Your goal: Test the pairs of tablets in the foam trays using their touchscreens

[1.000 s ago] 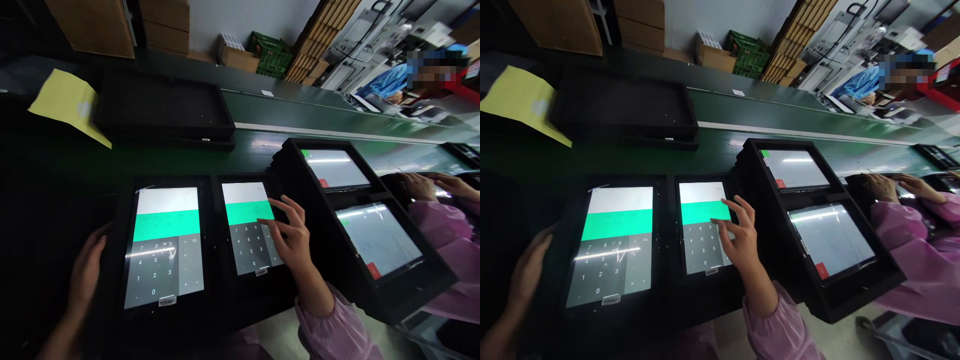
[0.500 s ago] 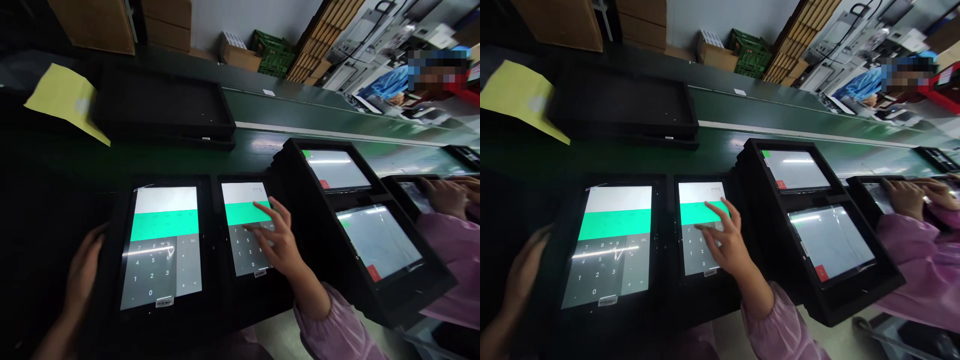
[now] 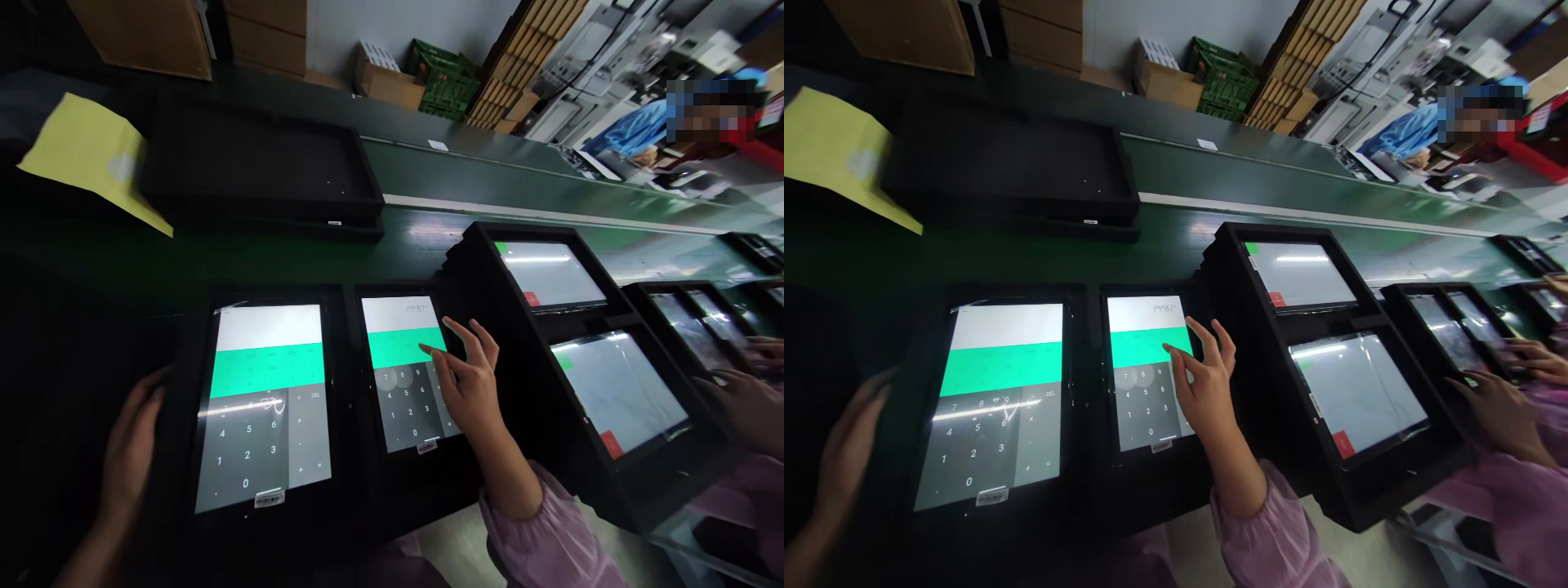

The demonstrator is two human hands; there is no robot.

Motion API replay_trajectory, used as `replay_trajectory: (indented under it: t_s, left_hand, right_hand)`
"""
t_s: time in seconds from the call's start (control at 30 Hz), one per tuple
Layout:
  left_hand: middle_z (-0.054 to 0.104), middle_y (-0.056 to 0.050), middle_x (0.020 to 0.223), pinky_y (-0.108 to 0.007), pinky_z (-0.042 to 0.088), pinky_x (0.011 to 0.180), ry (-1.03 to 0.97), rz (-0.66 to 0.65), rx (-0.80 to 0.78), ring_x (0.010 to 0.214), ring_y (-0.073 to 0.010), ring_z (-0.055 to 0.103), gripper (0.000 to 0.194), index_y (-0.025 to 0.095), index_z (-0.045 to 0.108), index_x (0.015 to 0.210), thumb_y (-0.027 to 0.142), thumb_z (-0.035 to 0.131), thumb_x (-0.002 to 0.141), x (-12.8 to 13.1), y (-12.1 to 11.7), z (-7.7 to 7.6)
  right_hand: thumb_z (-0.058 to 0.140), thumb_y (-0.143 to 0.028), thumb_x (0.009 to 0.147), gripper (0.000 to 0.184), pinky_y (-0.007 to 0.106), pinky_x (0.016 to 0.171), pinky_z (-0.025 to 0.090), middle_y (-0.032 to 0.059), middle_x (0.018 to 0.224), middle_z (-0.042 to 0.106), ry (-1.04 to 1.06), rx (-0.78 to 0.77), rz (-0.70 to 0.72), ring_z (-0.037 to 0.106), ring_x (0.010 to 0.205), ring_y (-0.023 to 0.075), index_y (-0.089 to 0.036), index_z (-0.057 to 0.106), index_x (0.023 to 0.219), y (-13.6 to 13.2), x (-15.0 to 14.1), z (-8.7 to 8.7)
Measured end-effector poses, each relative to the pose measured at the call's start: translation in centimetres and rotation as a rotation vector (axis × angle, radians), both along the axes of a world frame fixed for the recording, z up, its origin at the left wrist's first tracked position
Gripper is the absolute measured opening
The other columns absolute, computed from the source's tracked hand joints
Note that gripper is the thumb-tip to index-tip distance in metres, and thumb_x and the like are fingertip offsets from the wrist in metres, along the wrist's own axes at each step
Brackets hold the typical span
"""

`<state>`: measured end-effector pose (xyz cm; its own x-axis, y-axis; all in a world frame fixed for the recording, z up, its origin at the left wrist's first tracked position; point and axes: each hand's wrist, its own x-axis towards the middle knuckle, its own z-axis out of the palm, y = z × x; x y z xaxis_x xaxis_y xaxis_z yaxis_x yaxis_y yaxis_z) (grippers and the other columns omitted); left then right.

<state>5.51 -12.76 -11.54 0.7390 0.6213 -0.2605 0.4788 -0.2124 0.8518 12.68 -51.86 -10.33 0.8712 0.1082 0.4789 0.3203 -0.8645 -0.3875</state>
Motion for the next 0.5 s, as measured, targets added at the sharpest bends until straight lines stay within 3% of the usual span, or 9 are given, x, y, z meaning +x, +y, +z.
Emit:
replay_trajectory:
  t_s: [0.1,0.2,0.37,0.5]
  left_hand:
    - [0.06,0.0,0.141,-0.042,0.036,0.118,0.008,0.011,-0.006,0.131,-0.0287,0.054,0.043,0.027,0.062,0.123,0.052,0.046,0.092,-0.1,0.0,0.0]
    - [0.063,-0.002,0.137,-0.044,0.034,0.119,0.009,0.054,-0.043,0.128,-0.0291,0.056,0.041,0.025,0.062,0.122,0.048,0.049,0.09,0.2,0.0,0.3]
    - [0.065,0.0,0.134,-0.037,0.032,0.12,-0.12,0.055,-0.17,0.135,-0.026,0.051,0.035,0.022,0.066,0.114,0.039,0.051,0.088,2.2,0.1,0.7]
    - [0.071,-0.001,0.126,-0.032,0.035,0.119,-0.265,0.052,-0.324,0.136,-0.0235,0.051,0.035,0.018,0.067,0.113,0.037,0.054,0.086,4.8,0.1,0.2]
  right_hand:
    - [0.048,-0.035,0.101,0.035,0.065,0.106,0.038,0.0086,0.135,0.062,-0.017,0.02,-0.065,0.038,0.138,0.0351,-0.027,0.08,0.095,-0.3,0.0,-0.1]
    - [0.047,-0.037,0.101,0.036,0.067,0.103,0.039,0.0097,0.133,0.063,-0.013,0.035,-0.135,0.04,0.136,0.0361,-0.027,0.081,0.093,-0.6,0.0,-0.4]
    - [0.05,-0.036,0.1,0.032,0.062,0.107,0.041,0.0067,0.139,0.06,-0.015,0.024,-0.022,0.036,0.141,0.0339,-0.028,0.081,0.094,-0.5,0.4,-0.6]
    - [0.047,-0.034,0.101,0.035,0.062,0.102,0.045,0.0092,0.129,0.065,-0.101,0.051,-0.025,0.045,0.134,0.0341,-0.026,0.08,0.093,-0.1,-0.1,0.5]
